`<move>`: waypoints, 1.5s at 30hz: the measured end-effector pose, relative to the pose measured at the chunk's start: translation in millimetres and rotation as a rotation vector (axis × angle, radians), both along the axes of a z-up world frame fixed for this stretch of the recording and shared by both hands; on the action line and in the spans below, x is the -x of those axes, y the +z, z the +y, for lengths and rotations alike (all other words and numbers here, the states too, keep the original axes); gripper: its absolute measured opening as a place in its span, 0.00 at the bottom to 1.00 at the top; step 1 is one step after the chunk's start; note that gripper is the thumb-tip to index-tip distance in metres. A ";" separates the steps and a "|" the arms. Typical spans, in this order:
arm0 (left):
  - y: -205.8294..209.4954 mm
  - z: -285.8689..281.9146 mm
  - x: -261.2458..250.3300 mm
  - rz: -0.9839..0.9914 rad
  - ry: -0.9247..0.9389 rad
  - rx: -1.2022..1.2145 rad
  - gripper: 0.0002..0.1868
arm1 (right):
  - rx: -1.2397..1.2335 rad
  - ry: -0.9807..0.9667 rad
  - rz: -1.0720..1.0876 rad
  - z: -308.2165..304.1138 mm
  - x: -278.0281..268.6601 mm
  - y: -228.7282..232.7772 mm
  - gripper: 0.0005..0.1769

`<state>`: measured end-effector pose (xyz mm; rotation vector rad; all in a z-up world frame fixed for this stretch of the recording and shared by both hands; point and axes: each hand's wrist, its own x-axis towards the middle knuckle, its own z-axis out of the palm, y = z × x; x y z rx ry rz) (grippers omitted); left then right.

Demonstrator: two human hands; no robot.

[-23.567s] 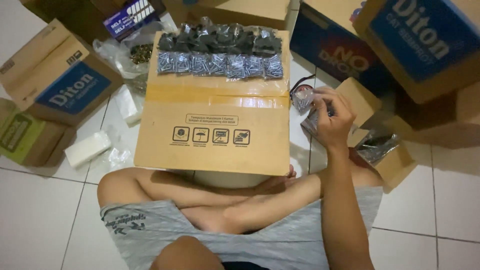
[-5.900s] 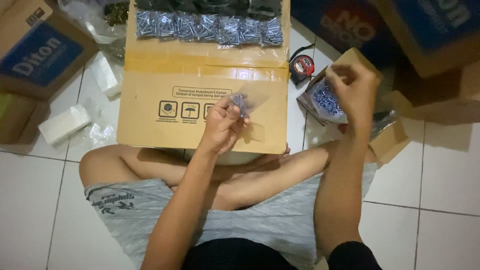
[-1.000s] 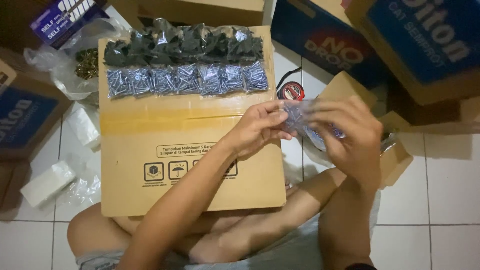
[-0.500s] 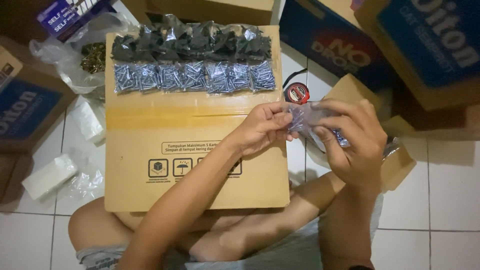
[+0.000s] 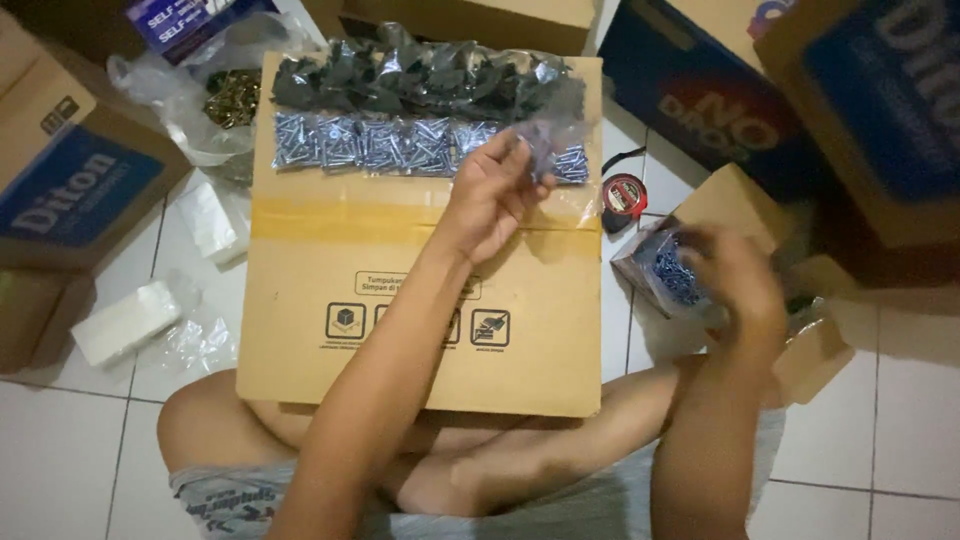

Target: Sorting and packing small plastic bags containing screws and bolts into a cardboard box.

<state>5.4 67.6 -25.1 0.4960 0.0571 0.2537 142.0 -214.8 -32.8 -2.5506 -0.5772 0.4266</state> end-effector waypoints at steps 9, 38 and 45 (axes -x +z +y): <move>-9.9 38.7 4.1 0.026 0.190 0.114 0.09 | 0.550 -0.006 0.145 6.8 -19.5 -94.6 0.25; 19.8 -45.7 3.1 0.126 -0.153 -0.227 0.17 | -0.680 -0.106 -0.168 -2.7 74.3 116.8 0.09; 27.9 -65.7 3.8 0.072 -0.284 -0.313 0.16 | -0.663 0.051 -0.240 4.4 84.9 126.2 0.10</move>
